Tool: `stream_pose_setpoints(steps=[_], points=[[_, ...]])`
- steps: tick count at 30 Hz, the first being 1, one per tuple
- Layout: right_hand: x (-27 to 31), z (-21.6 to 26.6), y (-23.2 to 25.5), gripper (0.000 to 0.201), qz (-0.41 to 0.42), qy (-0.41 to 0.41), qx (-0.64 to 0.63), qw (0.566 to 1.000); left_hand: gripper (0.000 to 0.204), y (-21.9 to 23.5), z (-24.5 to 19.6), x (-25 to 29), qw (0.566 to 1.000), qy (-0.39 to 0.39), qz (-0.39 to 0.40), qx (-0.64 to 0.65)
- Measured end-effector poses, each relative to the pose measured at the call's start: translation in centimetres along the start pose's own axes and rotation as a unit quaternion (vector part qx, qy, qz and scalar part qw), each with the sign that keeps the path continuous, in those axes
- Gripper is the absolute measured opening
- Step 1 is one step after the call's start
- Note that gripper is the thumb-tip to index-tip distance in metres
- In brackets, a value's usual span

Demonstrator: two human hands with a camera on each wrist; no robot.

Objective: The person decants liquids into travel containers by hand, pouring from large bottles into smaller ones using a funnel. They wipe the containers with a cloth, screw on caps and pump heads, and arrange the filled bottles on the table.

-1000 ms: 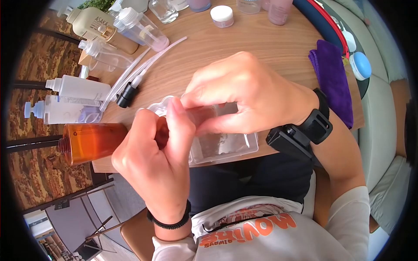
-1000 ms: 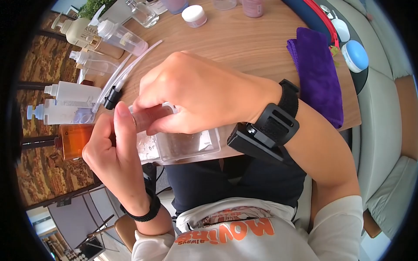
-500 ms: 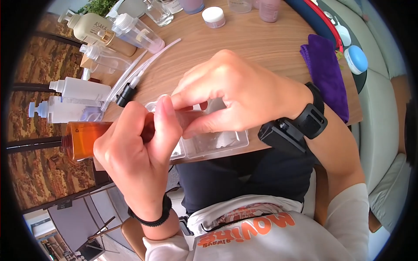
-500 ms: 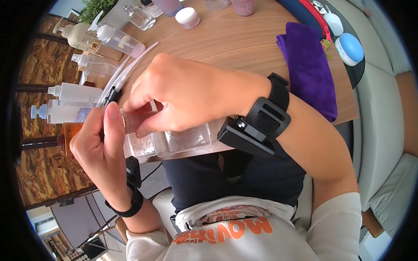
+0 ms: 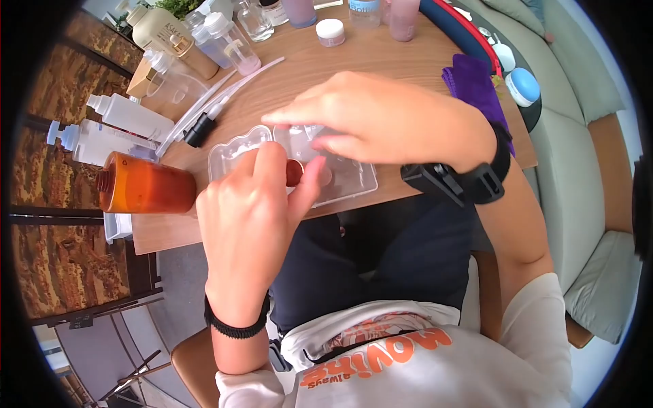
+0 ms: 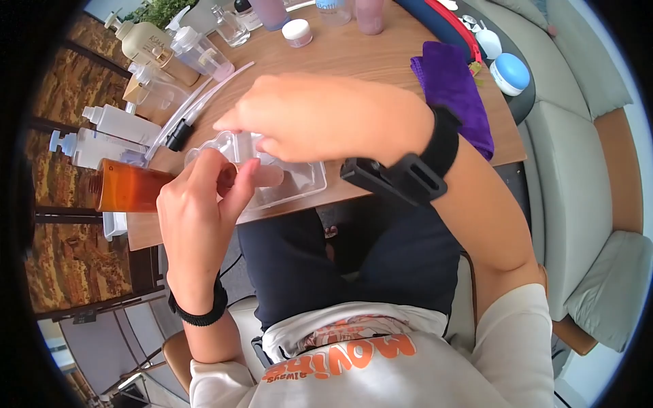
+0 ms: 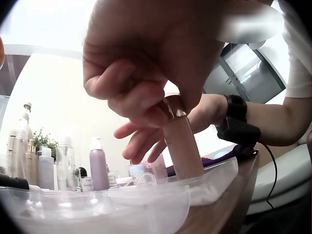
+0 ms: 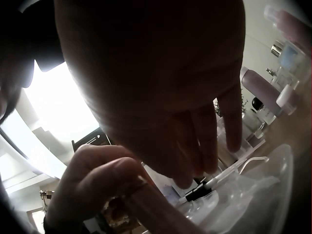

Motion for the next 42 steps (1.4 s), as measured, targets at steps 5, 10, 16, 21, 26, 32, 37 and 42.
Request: stream_pose_setpoints(steps=[5, 10, 16, 21, 26, 32, 37, 42], points=[[2.4, 1.5, 0.6, 0.040, -0.013, -0.055, 0.022, 0.998, 0.031, -0.1, -0.1, 0.2, 1.000, -0.011, 0.010, 0.024], [7.8, 2.6, 4.5, 0.045, -0.096, -0.187, 0.064, 0.976, 0.031, 0.4, -0.4, 0.3, 1.000, -0.012, -0.008, 0.022], [18.2, -0.6, 8.4, 0.062, -0.225, -0.355, 0.219, 0.881, 0.026, 3.0, -4.9, -0.9, 0.993, -0.029, -0.053, 0.097], [20.8, -1.2, 7.0, 0.081, -0.218, -0.386, 0.191, 0.876, 0.024, 1.8, -11.5, -4.7, 0.983, -0.091, -0.084, 0.135], [22.0, -1.2, 6.7, 0.089, -0.271, -0.385, 0.134, 0.872, 0.016, -2.8, -16.2, -7.7, 0.972, -0.154, -0.087, 0.158], [22.3, -0.8, 7.0, 0.090, -0.267, -0.348, 0.138, 0.888, 0.020, -8.1, -16.7, -8.5, 0.951, -0.131, -0.055, 0.274], [23.0, -1.4, 7.0, 0.091, -0.271, -0.375, 0.113, 0.879, 0.019, -7.9, -16.8, -8.2, 0.943, -0.138, -0.067, 0.295], [23.8, -1.3, 7.3, 0.081, -0.301, -0.411, 0.105, 0.854, 0.040, -8.3, -18.0, -7.7, 0.955, -0.138, -0.047, 0.258]])
Point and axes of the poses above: each hand's wrist, its own x-axis away from the middle knuckle, its own y-axis out of the back of the hand, z = x × y, the point moved 9 cm from there along -x, towards the middle knuckle, and after that the axes turned 3 degrees about x, right-handed, at the moved point
